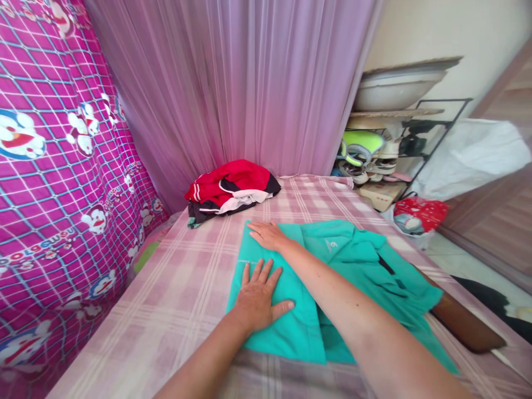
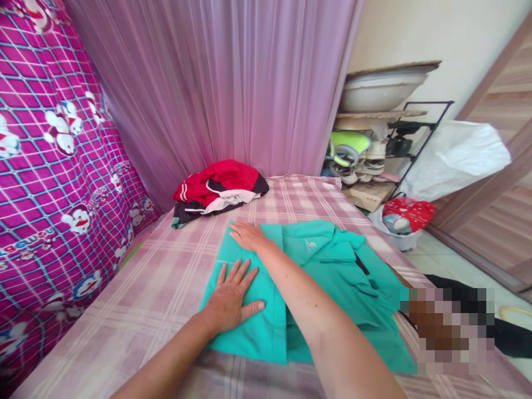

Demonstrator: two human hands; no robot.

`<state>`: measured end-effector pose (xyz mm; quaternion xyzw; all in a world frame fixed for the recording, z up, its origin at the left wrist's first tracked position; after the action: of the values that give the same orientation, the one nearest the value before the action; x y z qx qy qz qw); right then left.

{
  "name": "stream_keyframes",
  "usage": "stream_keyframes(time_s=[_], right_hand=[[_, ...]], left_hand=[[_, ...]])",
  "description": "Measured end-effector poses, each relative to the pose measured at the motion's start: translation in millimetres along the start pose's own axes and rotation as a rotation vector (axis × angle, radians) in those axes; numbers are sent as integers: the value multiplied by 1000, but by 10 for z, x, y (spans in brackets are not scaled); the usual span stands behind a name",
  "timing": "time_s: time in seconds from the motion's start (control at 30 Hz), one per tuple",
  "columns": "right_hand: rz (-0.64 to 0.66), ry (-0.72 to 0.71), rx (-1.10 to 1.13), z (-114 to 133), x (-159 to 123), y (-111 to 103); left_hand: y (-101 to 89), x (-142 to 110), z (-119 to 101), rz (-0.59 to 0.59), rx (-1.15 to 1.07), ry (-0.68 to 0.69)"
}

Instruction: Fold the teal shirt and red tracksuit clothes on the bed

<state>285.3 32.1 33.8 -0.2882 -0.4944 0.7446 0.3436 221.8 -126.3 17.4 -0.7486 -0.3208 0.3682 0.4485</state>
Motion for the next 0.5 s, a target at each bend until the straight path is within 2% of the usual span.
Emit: stream_keyframes(time_s=[0.07, 0.13, 0.23, 0.33, 0.43, 0.5], right_hand=[[-78, 28, -22, -83, -173, -109], [-113, 106, -43, -303, -382, -221], [-117, 387, -51, -877, -783, -404], [-149, 649, -43, -1481, -1246, -600], [-155, 841, -14, -1958, -1629, -713], [-128, 893, 35, -2170, -1769, -714]], left_hand=[[-79, -11, 26, -1, -54, 19], [-208, -6, 107, -55, -143, 36], [-486, 44, 377, -215, -250, -9], [-748, 149, 761, -339, -196, -162], [-823, 296, 1161, -292, -277, -379], [-784, 392, 1340, -232, -421, -466]])
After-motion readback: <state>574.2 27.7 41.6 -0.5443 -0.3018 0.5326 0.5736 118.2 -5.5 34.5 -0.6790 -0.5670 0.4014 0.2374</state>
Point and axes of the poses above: each hand's wrist, its own x-axis towards the middle knuckle, its own y-axis out of the palm, z = x × y, the point moved 5 cm from there along x, towards the middle knuckle, and after that the axes turned 10 degrees about z, right-handed, at the moved point
